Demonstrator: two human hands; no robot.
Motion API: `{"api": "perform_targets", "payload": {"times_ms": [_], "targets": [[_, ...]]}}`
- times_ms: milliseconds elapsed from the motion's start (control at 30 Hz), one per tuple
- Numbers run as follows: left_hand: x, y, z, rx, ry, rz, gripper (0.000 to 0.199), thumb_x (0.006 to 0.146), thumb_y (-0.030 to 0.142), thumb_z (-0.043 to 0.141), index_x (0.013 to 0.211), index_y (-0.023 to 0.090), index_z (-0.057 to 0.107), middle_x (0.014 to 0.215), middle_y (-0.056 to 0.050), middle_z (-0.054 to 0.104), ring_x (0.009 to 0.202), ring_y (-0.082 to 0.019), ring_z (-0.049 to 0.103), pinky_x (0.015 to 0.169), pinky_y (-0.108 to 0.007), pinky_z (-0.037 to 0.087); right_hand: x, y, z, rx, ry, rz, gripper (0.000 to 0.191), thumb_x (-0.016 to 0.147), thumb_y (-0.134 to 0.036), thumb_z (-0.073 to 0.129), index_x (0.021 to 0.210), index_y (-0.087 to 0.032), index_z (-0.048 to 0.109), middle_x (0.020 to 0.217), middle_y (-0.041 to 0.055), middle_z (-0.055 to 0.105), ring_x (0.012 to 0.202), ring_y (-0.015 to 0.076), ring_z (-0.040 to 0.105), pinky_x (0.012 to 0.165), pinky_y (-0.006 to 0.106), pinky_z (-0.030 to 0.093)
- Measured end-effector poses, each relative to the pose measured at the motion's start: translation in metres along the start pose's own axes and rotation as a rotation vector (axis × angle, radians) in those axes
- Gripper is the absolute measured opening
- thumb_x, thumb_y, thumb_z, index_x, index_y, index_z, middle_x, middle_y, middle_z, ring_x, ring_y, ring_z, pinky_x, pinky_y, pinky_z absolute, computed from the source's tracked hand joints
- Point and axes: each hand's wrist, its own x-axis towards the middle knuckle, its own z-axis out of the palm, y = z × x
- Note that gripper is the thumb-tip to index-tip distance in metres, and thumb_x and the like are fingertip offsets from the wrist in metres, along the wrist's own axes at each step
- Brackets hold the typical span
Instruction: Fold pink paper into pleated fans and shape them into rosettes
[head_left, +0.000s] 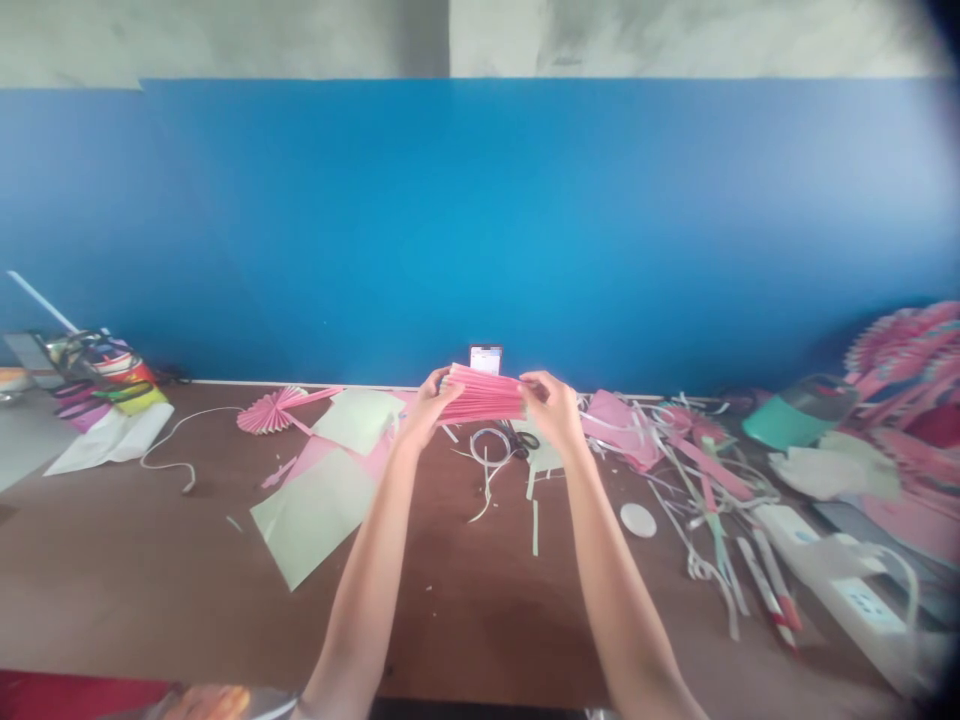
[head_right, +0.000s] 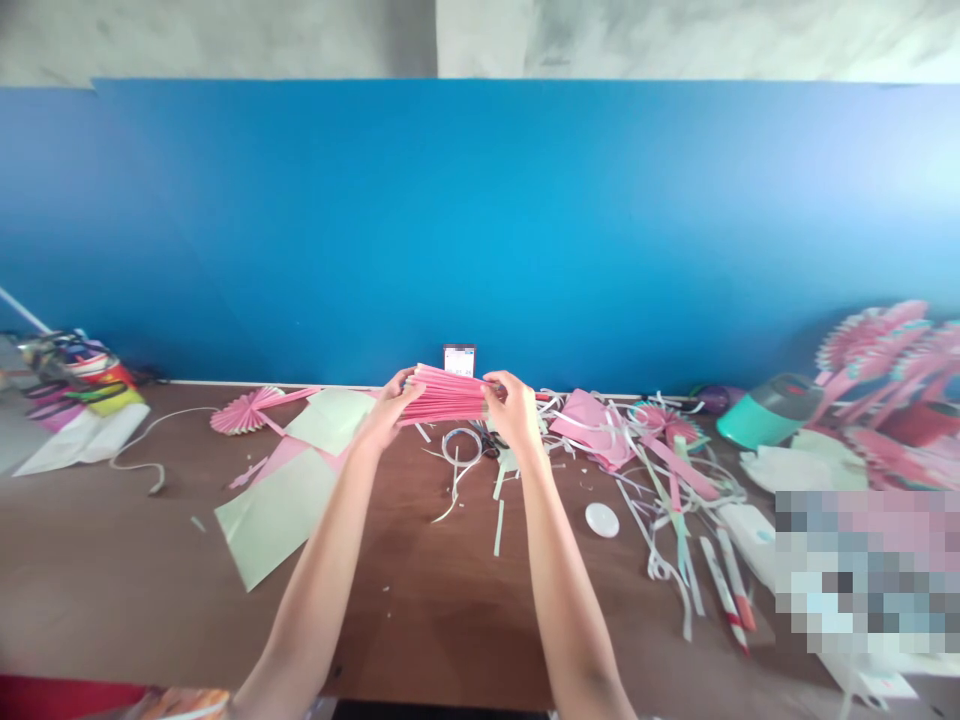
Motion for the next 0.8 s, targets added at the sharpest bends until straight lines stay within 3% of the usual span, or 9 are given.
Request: {"api": "perform_targets", "payload": {"times_ms": [100, 200, 267, 367, 467, 567, 800], "targets": [[-0.001, 0.001, 0.005, -0.126, -0.043, 0.057, 0.066, 0.067, 0.036, 0.078, 0.127, 0.026, 0.051, 0.115, -0.008, 0.065, 0.096, -0.021, 0.066, 0.082, -0.036, 0.053, 0.001, 0.002, 0.003, 0.021, 0.106, 0.031, 0.021, 0.085, -0.032, 0.053, 0.093, -0.018, 0.067, 0.092, 0.0061, 0.071, 0.073, 0.0187, 0.064, 0.068, 0.031, 0.049], [-0.001, -0.004, 0.017, -0.268, -0.086, 0.177, 0.061, 0.070, 0.045, 0.074, 0.124, 0.026, 0.053, 0.123, -0.009, 0.061, 0.110, -0.022, 0.060, 0.093, -0.037, 0.048, 0.000, -0.001, 0.010, 0.071, 0.188, 0.100, 0.021, 0.085, -0.032, 0.051, 0.092, -0.018, 0.065, 0.089, 0.0066, 0.069, 0.066, 0.0179, 0.062, 0.062, 0.030, 0.047], [0.001, -0.010, 0.029, -0.347, -0.099, 0.224, 0.063, 0.071, 0.059, 0.068, 0.122, 0.026, 0.052, 0.124, -0.010, 0.060, 0.113, -0.023, 0.059, 0.093, -0.040, 0.047, -0.003, -0.005, 0.017, 0.092, 0.243, 0.145, 0.020, 0.085, -0.032, 0.049, 0.092, -0.018, 0.062, 0.088, 0.0070, 0.068, 0.063, 0.0178, 0.061, 0.059, 0.029, 0.046], [0.002, -0.018, 0.046, -0.307, -0.053, 0.244, 0.065, 0.067, 0.051, 0.075, 0.122, 0.027, 0.050, 0.121, -0.008, 0.062, 0.108, -0.022, 0.061, 0.093, -0.038, 0.047, -0.007, -0.014, 0.026, 0.071, 0.264, 0.101, 0.016, 0.084, -0.031, 0.049, 0.089, -0.019, 0.058, 0.088, 0.0068, 0.066, 0.069, 0.0184, 0.060, 0.063, 0.030, 0.046], [0.003, -0.023, 0.052, -0.249, 0.025, 0.236, 0.046, 0.072, 0.041, 0.074, 0.110, 0.022, 0.056, 0.107, -0.006, 0.066, 0.096, -0.020, 0.065, 0.087, -0.034, 0.049, -0.011, -0.027, 0.033, 0.046, 0.130, 0.012, 0.009, 0.080, -0.028, 0.053, 0.084, -0.021, 0.055, 0.085, 0.0034, 0.064, 0.075, 0.0183, 0.058, 0.068, 0.029, 0.045], [0.005, -0.024, 0.045, -0.275, 0.041, 0.227, 0.034, 0.077, 0.038, 0.069, 0.104, 0.020, 0.058, 0.102, -0.006, 0.068, 0.092, -0.020, 0.066, 0.083, -0.034, 0.050, -0.015, -0.036, 0.037, 0.115, -0.023, 0.016, 0.011, 0.078, -0.030, 0.056, 0.085, -0.021, 0.053, 0.082, 0.0003, 0.063, 0.072, 0.0170, 0.058, 0.065, 0.026, 0.043], [0.005, -0.014, 0.019, -0.185, 0.022, 0.141, 0.041, 0.075, 0.038, 0.071, 0.110, 0.018, 0.062, 0.109, -0.009, 0.069, 0.097, -0.023, 0.066, 0.089, -0.039, 0.049, -0.016, -0.037, 0.031, 0.165, -0.107, 0.028, 0.028, 0.089, -0.043, 0.047, 0.079, -0.020, 0.059, 0.080, 0.0034, 0.067, 0.072, 0.0186, 0.061, 0.064, 0.027, 0.043]]}}
